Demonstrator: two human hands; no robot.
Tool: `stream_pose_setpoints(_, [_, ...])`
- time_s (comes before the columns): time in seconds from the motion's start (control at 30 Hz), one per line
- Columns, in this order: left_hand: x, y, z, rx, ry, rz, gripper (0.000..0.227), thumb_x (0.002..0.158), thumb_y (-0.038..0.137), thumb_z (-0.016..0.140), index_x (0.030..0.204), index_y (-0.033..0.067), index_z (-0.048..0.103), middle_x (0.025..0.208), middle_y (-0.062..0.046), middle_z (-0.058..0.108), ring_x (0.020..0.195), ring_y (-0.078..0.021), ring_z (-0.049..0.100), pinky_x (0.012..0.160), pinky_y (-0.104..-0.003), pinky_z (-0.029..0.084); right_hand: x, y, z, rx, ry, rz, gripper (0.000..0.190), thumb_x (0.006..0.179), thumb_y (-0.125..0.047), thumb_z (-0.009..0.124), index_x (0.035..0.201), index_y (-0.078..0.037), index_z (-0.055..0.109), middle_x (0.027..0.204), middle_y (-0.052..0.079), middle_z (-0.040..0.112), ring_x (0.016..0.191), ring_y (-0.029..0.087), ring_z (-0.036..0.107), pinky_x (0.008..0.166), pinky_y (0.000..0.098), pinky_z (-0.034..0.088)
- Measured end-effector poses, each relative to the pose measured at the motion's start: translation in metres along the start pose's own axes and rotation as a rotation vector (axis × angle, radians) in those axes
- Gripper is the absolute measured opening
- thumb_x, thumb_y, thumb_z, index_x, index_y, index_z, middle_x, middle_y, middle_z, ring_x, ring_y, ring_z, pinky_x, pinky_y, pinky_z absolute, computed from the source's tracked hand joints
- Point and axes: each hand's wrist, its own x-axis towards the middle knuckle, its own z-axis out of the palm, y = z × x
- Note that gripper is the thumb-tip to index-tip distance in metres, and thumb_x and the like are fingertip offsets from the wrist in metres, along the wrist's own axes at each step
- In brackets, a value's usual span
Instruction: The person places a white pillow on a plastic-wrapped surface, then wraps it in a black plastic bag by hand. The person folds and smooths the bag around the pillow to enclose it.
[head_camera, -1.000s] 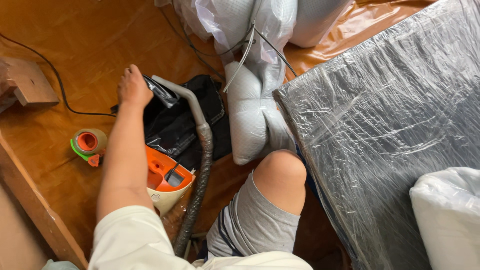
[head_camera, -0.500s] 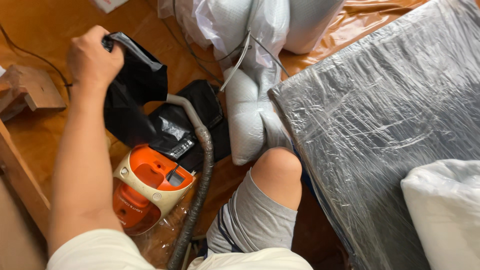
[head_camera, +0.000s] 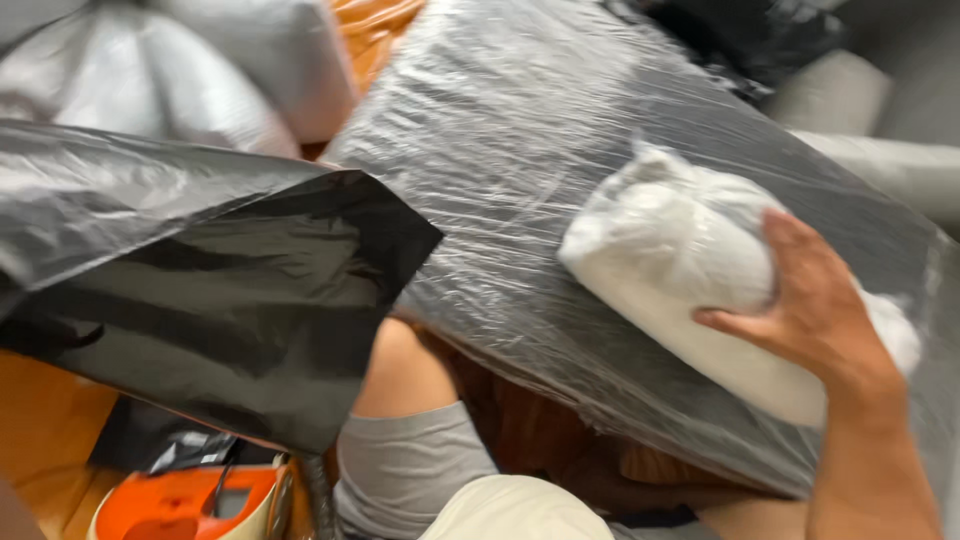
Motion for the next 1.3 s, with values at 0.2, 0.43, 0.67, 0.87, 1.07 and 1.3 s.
stream_pose_setpoints(0.2, [0.045, 0.068, 0.076, -0.178, -0.121, -0.208, 0.033, 0.112, 0.041, 0.063, 0.116, 0.0099, 0.072, 0.103, -0.005, 0.07, 0.089, -0.0197, 0.064, 0.067, -0.042, 0.048, -0.017, 0.044, -0.006, 0.165, 0.057, -0.104, 0.12, 0.059, -0.05, 0.088, 0.161, -0.014, 0.035, 0.151, 0.015, 0.049, 0.133, 0.033, 0.05, 0.106, 0.0457, 0.041])
stream_pose_setpoints(0.43, [0.06, 0.137, 0.145, -0.286, -0.248, -0.43, 0.043, 0.111, 0.059, 0.062, 0.114, 0.0172, 0.071, 0.1, 0.001, 0.068, 0.086, -0.0159, 0.064, 0.061, -0.043, 0.048, -0.029, 0.09, -0.036, 0.256, -0.032, 0.141, 0.111, 0.066, -0.051, 0.082, 0.16, -0.015, 0.036, 0.148, 0.016, 0.048, 0.13, 0.035, 0.051, 0.108, 0.0472, 0.039])
stream_pose_setpoints(0.67, [0.049, 0.105, 0.294, 0.25, -0.401, -0.181, 0.048, 0.102, 0.05, 0.06, 0.092, 0.0031, 0.061, 0.095, -0.025, 0.069, 0.09, -0.0472, 0.063, 0.075, -0.056, 0.045, -0.034, 0.11, -0.05, 0.395, -0.028, 0.41, 0.101, 0.071, -0.048, 0.075, 0.161, -0.017, 0.04, 0.142, 0.012, 0.05, 0.123, 0.032, 0.052, 0.102, 0.0459, 0.041])
stream_pose_setpoints(0.87, [0.033, 0.141, 0.306, 0.59, -0.113, 0.143, 0.068, 0.102, 0.051, 0.069, 0.135, -0.0049, 0.051, 0.132, -0.028, 0.052, 0.121, -0.0454, 0.049, 0.096, -0.056, 0.042, -0.017, 0.105, -0.039, 0.372, -0.063, 0.505, 0.102, 0.075, -0.061, 0.063, 0.163, -0.018, 0.033, 0.152, 0.018, 0.039, 0.132, 0.037, 0.045, 0.106, 0.055, 0.039])
stream_pose_setpoints(1.07, [-0.049, 0.247, 0.253, 0.438, -0.136, 0.509, 0.054, 0.102, 0.052, 0.064, 0.125, 0.0034, 0.057, 0.116, -0.016, 0.059, 0.106, -0.0301, 0.056, 0.091, -0.04, 0.05, 0.018, 0.098, -0.007, 0.26, -0.088, 0.409, 0.111, 0.079, -0.081, 0.046, 0.163, -0.012, 0.026, 0.157, 0.024, 0.035, 0.142, 0.043, 0.034, 0.115, 0.0562, 0.024])
stream_pose_setpoints(1.3, [-0.178, 0.274, 0.286, 0.275, -0.507, 0.533, 0.116, 0.074, 0.092, 0.058, 0.144, 0.0, 0.051, 0.15, -0.029, 0.043, 0.148, -0.0453, 0.028, 0.12, -0.068, 0.014, 0.018, 0.083, 0.002, 0.165, -0.066, 0.317, 0.117, 0.08, -0.086, 0.038, 0.163, -0.007, 0.017, 0.166, 0.025, 0.017, 0.152, 0.042, 0.016, 0.12, 0.0582, 0.011])
